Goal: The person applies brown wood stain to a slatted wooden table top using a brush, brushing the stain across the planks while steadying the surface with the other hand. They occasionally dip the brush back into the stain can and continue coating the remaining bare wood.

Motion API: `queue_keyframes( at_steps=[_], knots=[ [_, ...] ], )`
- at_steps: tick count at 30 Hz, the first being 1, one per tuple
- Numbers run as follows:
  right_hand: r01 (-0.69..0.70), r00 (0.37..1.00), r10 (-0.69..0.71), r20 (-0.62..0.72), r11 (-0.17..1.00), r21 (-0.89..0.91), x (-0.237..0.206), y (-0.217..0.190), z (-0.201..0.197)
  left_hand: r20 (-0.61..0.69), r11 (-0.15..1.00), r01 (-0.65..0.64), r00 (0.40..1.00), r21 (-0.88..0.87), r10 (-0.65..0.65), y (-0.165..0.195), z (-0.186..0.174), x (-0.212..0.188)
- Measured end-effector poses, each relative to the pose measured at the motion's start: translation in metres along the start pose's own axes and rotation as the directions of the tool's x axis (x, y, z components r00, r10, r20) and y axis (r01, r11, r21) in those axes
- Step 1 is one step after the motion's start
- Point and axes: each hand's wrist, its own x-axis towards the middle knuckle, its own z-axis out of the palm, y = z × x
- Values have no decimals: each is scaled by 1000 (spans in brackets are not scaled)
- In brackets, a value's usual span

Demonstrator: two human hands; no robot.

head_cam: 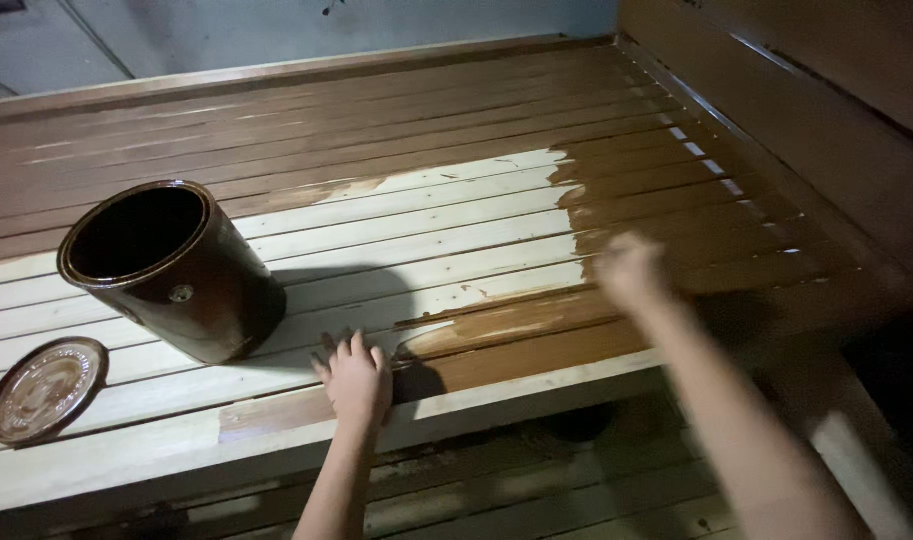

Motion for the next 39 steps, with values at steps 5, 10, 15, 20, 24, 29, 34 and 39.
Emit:
queue_keyframes(
  at_steps=[5,10,15,20,24,29,34,39],
  knots=[
    [542,840,-534,-94,832,117,-74,-144,102,-220,993,-118,969,-2,115,-4,5,2],
    [540,842,-466,-271,719,439,-77,-177,127,-141,998,-68,988,-9,67,-5,3,2],
    [143,981,0,-195,682,717,-20,-32,79,-37,998,-2,999,-57,-1,-2,-1,1],
    [-6,966,109,-235,916,401,16,106,-20,-150,998,-54,988,-42,48,0,2,0],
    [-75,988,89,-123,991,112,38,66,-17,-122,998,-63,991,2,62,-2,8,7],
    [629,775,-632,9,771,-103,-41,-98,81,-61,996,-13,998,-91,7,-2,5,8],
    [565,825,-553,-113,809,160,-85,-209,110,-13,998,23,1000,-57,-24,2,-4,4],
    [-39,972,-152,179,648,761,-45,-143,91,-76,997,-12,997,-71,6,-4,-1,3]
  ],
)
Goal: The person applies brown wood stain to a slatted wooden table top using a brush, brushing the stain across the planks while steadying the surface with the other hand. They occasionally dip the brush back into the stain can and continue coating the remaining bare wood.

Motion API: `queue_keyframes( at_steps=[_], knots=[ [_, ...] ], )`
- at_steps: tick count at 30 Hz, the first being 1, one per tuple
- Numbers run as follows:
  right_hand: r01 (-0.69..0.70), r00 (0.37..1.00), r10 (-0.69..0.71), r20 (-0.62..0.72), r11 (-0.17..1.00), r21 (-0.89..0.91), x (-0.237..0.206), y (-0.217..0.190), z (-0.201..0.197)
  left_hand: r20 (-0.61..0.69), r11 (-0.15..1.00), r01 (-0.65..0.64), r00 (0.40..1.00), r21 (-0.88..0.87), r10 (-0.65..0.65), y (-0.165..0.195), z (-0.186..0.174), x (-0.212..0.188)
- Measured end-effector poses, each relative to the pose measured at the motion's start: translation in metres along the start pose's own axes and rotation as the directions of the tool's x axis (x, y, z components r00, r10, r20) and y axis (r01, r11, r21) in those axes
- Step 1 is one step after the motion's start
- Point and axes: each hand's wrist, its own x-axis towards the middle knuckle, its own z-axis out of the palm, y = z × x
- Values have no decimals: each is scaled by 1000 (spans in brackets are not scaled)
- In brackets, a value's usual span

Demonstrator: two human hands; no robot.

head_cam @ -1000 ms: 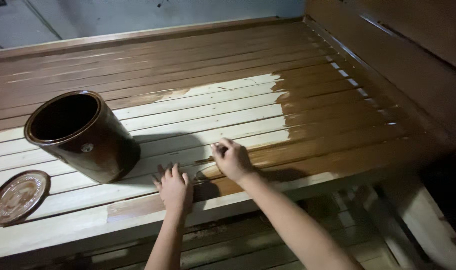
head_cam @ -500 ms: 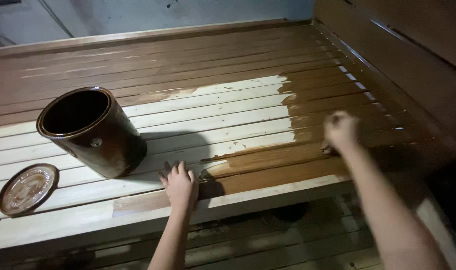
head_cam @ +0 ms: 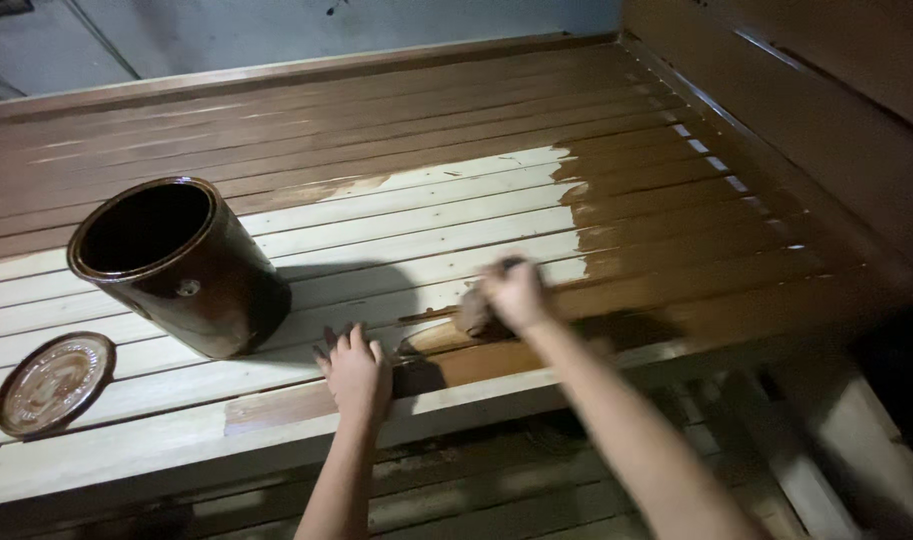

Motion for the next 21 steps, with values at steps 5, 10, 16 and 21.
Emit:
queue_keyframes(
  at_steps=[5,10,16,21],
  knots=[
    [-113,886,47,-460,987,-117,-6,71,-189,-102,995,-45,993,90,54,-7,13,2],
    [-181,844,-152,-514,821,-541,0,65,-307,-18,997,-7,1000,72,8,-3,11,6],
    [-264,941,24,-337,675,-689,6,30,-184,45,999,26,999,48,-28,3,-6,3],
    [249,951,-274,142,409,-878,-5,30,-77,26,998,14,1000,65,-16,-2,0,3]
  ],
)
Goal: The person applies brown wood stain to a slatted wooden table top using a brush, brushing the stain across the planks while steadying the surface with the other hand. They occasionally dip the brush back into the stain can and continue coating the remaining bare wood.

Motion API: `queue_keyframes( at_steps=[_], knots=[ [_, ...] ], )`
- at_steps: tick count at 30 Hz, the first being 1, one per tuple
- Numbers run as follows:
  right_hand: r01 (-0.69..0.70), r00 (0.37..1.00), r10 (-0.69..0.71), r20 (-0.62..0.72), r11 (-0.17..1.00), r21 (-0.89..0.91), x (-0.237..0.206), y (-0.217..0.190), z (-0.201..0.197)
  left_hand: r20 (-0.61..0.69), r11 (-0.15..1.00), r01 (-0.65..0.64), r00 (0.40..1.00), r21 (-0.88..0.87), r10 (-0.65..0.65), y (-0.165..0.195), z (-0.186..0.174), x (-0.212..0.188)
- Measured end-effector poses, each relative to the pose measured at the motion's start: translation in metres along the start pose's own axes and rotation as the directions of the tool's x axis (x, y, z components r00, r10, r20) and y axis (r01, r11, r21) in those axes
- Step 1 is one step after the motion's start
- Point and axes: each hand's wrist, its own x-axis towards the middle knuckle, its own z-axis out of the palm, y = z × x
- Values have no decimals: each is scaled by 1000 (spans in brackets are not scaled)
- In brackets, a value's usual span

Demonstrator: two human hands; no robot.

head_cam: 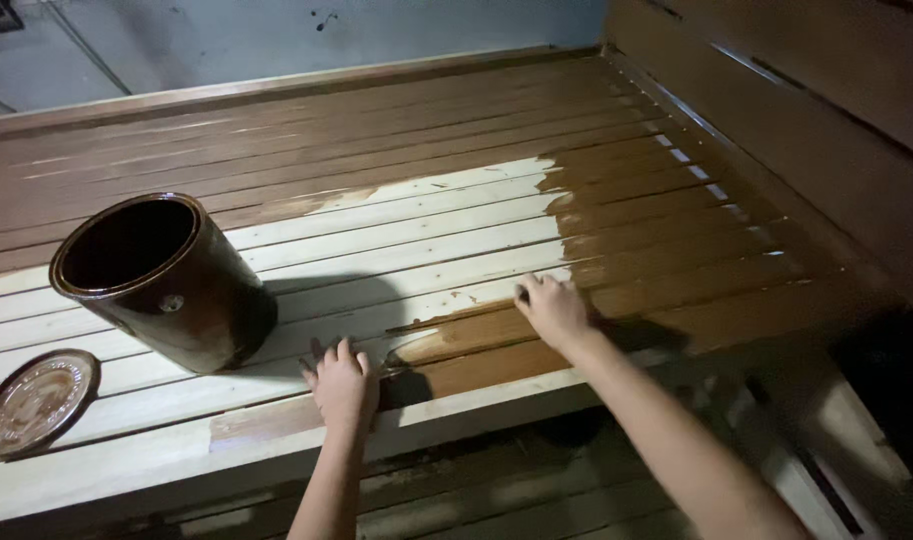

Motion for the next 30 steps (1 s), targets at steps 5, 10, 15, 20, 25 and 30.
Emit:
queue_keyframes(
  at_steps=[5,10,15,20,25,30],
  knots=[
    [-360,902,373,217,928,-101,27,84,-61,-18,1000,-6,1000,-9,6,-6,11,0],
    [-247,948,304,97,891,-382,4,115,-68,-8,999,-23,1000,26,23,-3,9,2],
    [125,992,-125,2,988,-92,-19,5,13,27,999,-13,1000,30,13,1,2,4],
    [-209,974,196,111,970,121,12,16,-15,-13,998,-24,1000,52,25,1,-1,1],
    [-167,978,204,32,873,-458,9,108,-64,11,994,-47,999,101,46,5,2,1],
    [-15,934,187,303,871,-491,-15,61,12,-27,992,-84,996,89,87,2,10,0]
  ],
)
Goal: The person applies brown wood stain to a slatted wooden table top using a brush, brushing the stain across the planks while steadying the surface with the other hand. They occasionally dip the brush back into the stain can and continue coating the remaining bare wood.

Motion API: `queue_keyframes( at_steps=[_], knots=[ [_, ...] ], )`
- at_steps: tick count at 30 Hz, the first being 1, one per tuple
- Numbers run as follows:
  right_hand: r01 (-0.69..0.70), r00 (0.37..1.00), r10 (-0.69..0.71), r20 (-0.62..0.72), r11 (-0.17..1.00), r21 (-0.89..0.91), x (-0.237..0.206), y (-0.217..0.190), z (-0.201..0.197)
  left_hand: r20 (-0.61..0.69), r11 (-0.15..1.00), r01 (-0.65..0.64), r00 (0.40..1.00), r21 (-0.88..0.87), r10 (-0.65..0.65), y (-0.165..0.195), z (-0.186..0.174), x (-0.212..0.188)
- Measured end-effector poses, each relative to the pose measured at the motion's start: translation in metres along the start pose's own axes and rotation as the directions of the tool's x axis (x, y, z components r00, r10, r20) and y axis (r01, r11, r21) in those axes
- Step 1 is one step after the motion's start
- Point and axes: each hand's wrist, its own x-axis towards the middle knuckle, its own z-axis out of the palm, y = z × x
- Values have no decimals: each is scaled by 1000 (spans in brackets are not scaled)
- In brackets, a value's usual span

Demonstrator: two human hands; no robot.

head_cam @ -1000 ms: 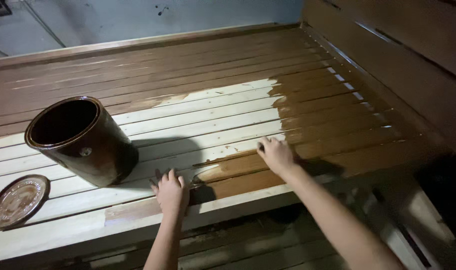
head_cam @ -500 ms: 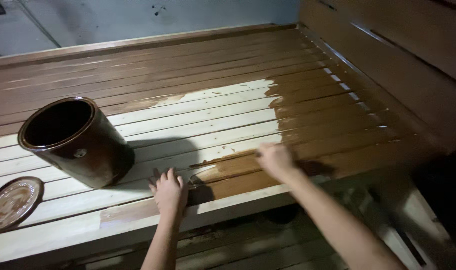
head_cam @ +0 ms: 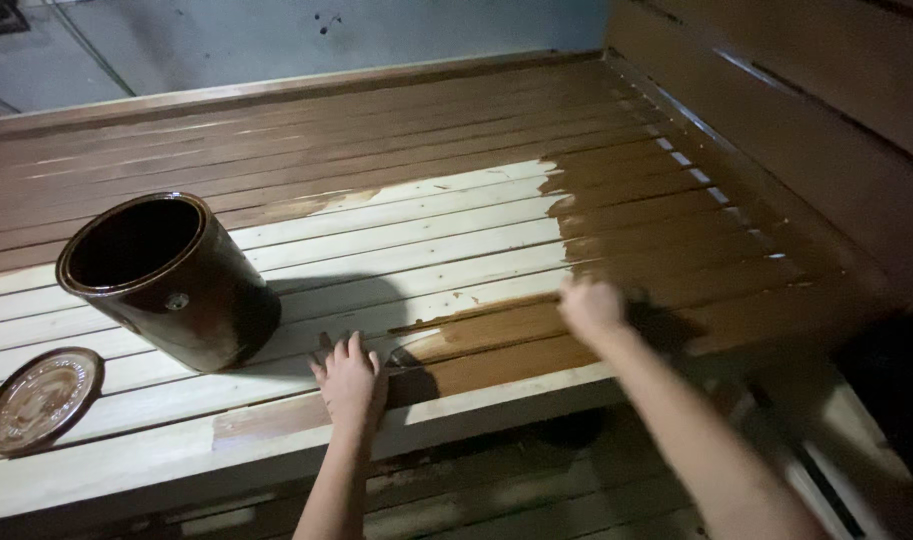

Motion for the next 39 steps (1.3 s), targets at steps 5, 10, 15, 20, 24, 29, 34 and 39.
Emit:
queue_keyframes(
  at_steps=[5,10,15,20,24,29,34,39],
  knots=[
    [290,879,-137,-457,914,284,-4,-115,-11,40,1000,9,999,24,-10,-2,5,8],
    [220,938,82,-336,607,764,0,-142,-49,57,1000,28,998,-8,-28,0,-3,5],
    [-156,885,427,183,-99,983,19,-33,-30,67,1000,24,997,13,-25,-1,-11,3],
    [-169,775,588,233,-162,972,-10,124,14,39,999,18,999,28,-19,-1,-15,4],
    [-207,739,663,122,51,977,-12,210,11,68,998,38,997,40,-41,1,-19,3],
    [-2,740,667,86,-125,992,3,182,3,128,996,54,990,64,-62,1,-23,4],
    [-137,807,523,274,-285,949,-5,114,17,97,998,59,993,30,-62,-4,-18,5],
    [-175,751,650,114,30,984,-9,183,17,-2,996,18,1000,83,-18,-5,-13,3]
  ],
)
